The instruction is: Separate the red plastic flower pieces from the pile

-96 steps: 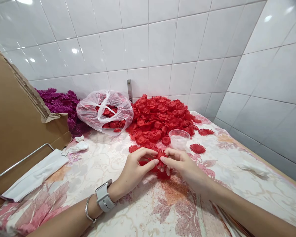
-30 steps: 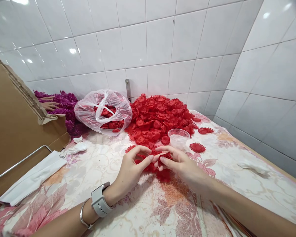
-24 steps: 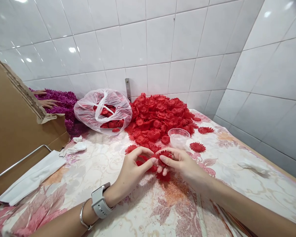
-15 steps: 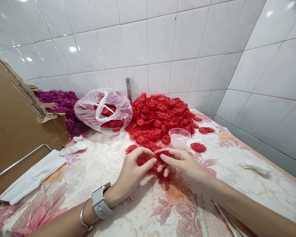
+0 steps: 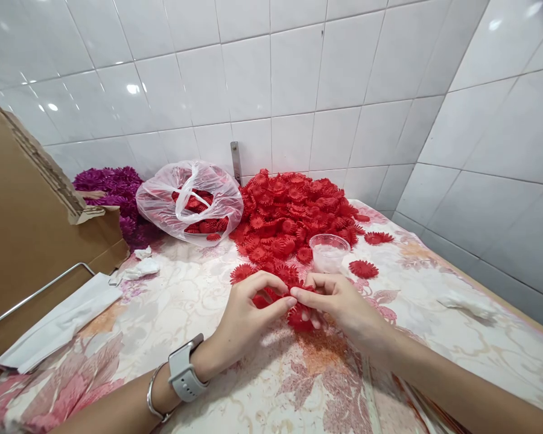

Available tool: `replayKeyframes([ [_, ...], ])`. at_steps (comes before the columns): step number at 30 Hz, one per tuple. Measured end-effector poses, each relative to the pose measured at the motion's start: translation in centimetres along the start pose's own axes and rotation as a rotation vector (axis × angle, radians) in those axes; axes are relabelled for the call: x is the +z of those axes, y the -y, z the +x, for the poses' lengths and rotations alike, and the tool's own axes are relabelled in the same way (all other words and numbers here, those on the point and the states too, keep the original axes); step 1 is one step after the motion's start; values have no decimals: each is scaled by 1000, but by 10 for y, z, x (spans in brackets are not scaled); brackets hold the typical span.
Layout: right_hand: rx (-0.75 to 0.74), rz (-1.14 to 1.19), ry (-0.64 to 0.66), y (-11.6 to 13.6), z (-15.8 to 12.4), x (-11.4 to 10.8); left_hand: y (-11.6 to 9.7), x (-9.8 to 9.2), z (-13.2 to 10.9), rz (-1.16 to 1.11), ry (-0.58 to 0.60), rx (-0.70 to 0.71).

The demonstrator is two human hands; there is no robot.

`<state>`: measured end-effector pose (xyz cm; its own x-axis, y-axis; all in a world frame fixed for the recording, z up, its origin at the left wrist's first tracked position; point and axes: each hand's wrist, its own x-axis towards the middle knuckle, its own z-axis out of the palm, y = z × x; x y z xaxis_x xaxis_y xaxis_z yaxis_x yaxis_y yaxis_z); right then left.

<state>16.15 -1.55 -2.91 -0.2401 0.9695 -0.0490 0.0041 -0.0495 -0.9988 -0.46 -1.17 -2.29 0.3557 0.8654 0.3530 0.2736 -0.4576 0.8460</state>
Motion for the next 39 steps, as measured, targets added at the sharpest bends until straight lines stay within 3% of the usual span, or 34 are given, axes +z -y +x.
replayKeyframes([
  [6, -26, -2, 42, 1, 0, 1, 2, 1, 0, -131, 49, -72],
  [11, -6, 70, 77, 4, 0, 1, 7, 0, 2, -73, -31, -17],
  [16, -20, 162, 77, 3, 0, 1, 7, -1, 1, 33, 10, 155],
  [21, 28, 156, 121, 7, 1, -4, 5, -3, -4, 302, 7, 399],
  [24, 108, 156, 242, 10, 0, -8, 6, -6, -6, 443, 3, 519],
  [27, 159, 248, 313, 10, -2, -8, 8, -7, -6, 489, -3, 542],
  [33, 88, 456, 133, 11, -2, 2, 7, -3, -2, 401, -36, 433],
  [39, -43, 420, -45, 7, -4, 8, 10, -1, -2, 395, -7, 415],
])
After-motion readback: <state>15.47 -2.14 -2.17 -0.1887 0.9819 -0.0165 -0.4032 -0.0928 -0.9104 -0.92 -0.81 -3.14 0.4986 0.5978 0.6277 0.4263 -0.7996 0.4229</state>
